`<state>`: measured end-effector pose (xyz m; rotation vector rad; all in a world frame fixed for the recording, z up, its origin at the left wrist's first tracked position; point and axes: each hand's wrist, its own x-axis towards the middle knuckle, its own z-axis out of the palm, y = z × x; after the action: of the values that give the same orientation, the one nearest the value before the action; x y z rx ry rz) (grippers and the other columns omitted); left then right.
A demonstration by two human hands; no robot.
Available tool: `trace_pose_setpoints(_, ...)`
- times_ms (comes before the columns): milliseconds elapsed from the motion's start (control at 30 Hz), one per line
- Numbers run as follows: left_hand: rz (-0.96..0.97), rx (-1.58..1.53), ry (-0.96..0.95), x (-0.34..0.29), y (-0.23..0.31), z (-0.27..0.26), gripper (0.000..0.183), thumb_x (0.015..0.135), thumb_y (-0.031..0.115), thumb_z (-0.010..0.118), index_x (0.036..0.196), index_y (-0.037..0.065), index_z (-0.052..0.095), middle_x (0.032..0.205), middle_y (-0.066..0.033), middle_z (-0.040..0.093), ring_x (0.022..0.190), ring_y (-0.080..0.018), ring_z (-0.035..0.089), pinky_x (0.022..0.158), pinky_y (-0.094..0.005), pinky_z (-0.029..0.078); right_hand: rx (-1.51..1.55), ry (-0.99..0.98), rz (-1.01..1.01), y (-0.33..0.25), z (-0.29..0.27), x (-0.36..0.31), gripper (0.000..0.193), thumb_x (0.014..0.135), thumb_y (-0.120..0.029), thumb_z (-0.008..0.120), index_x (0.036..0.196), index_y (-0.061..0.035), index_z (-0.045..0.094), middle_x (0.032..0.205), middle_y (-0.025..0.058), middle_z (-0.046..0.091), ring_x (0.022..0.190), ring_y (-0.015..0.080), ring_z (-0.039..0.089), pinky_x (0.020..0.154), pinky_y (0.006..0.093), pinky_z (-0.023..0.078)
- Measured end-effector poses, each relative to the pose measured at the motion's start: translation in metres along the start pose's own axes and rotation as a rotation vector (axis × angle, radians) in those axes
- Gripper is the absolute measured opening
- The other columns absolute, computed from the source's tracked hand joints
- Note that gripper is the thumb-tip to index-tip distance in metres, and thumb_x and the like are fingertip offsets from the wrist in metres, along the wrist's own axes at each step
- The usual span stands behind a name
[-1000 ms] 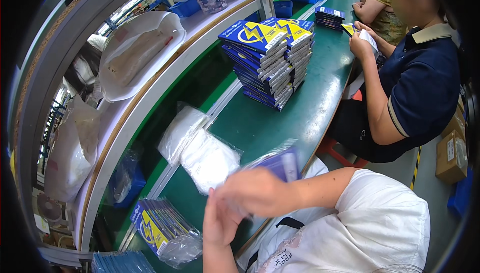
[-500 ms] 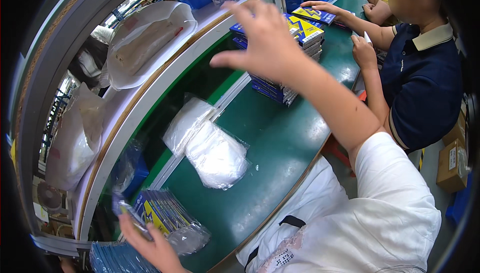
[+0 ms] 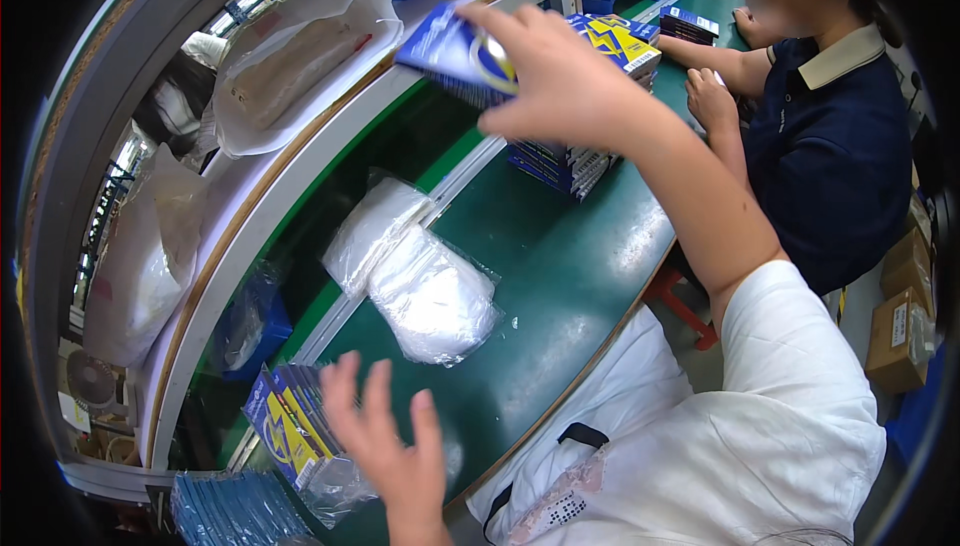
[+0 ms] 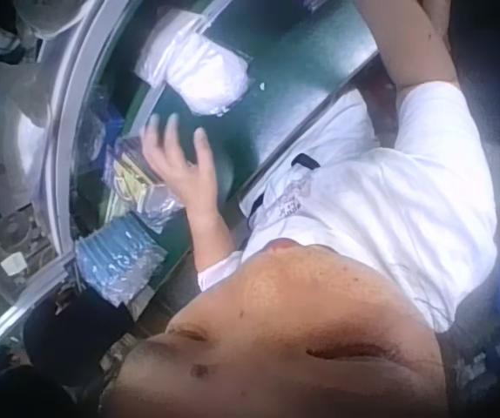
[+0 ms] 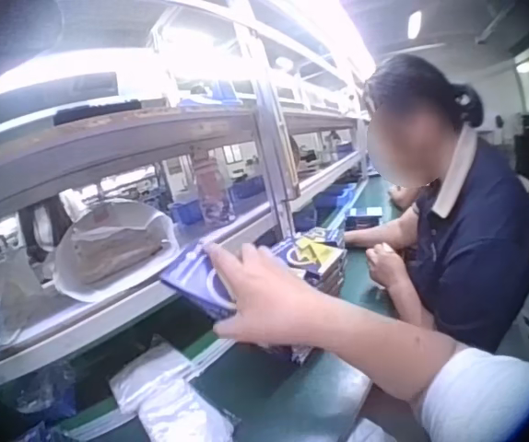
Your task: The person repeatedly picks up small blue and yellow boxes labeled 'Stellar Cell' and places them into clear plastic bags. They then seal the bags and stack them on the table. The process is repetitive, involving picking, bagging, and stacking.
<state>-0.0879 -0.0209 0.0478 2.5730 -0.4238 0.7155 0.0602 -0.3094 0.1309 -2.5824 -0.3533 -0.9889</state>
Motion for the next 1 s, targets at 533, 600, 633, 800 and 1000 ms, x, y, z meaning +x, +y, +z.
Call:
trace_pose_setpoints(533, 0.028, -0.121, -0.129, 0.023, -0.032, 0.067, 0.023, 0.086, 0.004, 0.058, 0.108, 0.001, 0.061, 0.093, -0.0134, 0.054, 0.09, -0.0296, 0.054, 0.081, -0.0385, 0.043, 0.371, 0.051, 0.261, -0.019, 0.067, -0.159, 0.082, 0.062, -0.024, 0.081, 0.131, -0.0056, 0.042, 0.117, 0.0179, 0.048, 0.11, 0.0332, 0.048, 0.092, 0.0396, 0.04)
trace_pose_setpoints(600, -0.024, -0.148, -0.065, 0.024, -0.026, 0.068, 0.022, 0.088, 0.006, 0.057, 0.109, 0.001, 0.061, 0.094, -0.014, 0.054, 0.089, -0.0287, 0.055, 0.081, -0.0364, 0.044, 0.864, -0.105, 0.54, -0.032, 0.055, -0.156, 0.068, 0.075, -0.035, 0.074, 0.128, -0.0052, 0.044, 0.108, 0.0129, 0.053, 0.099, 0.0223, 0.053, 0.083, 0.0319, 0.044)
trace_pose_setpoints(633, -0.031, -0.157, -0.059, 0.023, -0.025, 0.07, 0.021, 0.089, 0.006, 0.055, 0.109, 0.0, 0.061, 0.095, -0.0143, 0.056, 0.089, -0.0286, 0.056, 0.08, -0.036, 0.044, 1.242, -0.277, 0.759, -0.035, 0.048, -0.155, 0.062, 0.079, -0.038, 0.071, 0.126, -0.0053, 0.047, 0.104, 0.0107, 0.055, 0.094, 0.0189, 0.055, 0.08, 0.0299, 0.045)
trace_pose_setpoints(800, -0.012, -0.196, -0.095, 0.021, -0.03, 0.069, 0.019, 0.084, -0.002, 0.057, 0.102, 0.0, 0.064, 0.097, -0.0155, 0.058, 0.086, -0.0278, 0.059, 0.075, -0.0331, 0.047, 2.047, -0.909, 1.006, -0.048, 0.063, -0.172, 0.031, 0.092, -0.034, 0.057, 0.104, -0.005, 0.058, 0.086, 0.0012, 0.06, 0.073, 0.0085, 0.057, 0.067, 0.0224, 0.048)
trace_pose_setpoints(1000, -0.081, -0.319, -0.036, 0.025, -0.026, 0.065, 0.014, 0.078, -0.002, 0.065, 0.091, 0.001, 0.069, 0.086, -0.0095, 0.057, 0.081, -0.023, 0.058, 0.072, -0.0308, 0.046, 2.107, -0.964, 0.935, -0.067, 0.082, -0.157, 0.068, 0.083, -0.008, 0.066, 0.138, 0.0096, 0.029, 0.116, 0.0197, 0.06, 0.104, 0.0208, 0.062, 0.087, 0.0318, 0.051)
